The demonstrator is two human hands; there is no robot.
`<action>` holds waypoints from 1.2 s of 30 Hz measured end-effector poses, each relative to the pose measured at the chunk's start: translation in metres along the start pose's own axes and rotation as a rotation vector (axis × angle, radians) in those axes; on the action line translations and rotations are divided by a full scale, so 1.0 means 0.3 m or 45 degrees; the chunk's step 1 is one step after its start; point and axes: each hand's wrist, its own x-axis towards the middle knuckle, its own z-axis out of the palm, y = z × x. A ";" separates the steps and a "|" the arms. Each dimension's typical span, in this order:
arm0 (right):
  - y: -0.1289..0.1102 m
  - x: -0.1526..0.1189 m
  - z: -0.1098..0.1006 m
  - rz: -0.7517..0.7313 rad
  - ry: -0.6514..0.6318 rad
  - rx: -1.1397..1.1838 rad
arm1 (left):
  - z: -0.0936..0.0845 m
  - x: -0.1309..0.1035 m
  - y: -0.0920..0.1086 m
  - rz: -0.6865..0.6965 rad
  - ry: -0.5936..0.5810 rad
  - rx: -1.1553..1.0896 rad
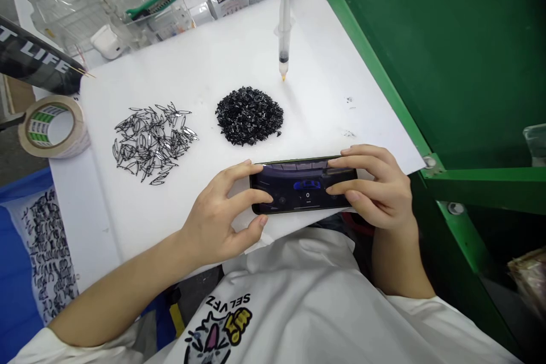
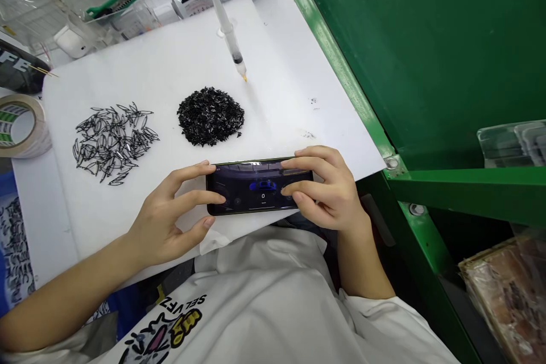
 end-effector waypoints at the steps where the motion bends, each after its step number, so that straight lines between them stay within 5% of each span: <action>1: -0.001 0.004 -0.004 -0.009 -0.041 0.003 | 0.000 0.000 0.000 0.004 0.000 0.005; 6: -0.004 0.012 -0.011 -0.045 -0.183 0.007 | -0.001 0.000 -0.001 0.015 -0.005 0.028; 21: -0.018 -0.003 0.031 0.322 0.242 -0.071 | -0.001 -0.008 -0.002 -0.022 -0.037 0.019; 36: -0.005 -0.006 0.009 0.157 0.120 0.016 | 0.000 -0.002 0.000 -0.043 -0.014 0.048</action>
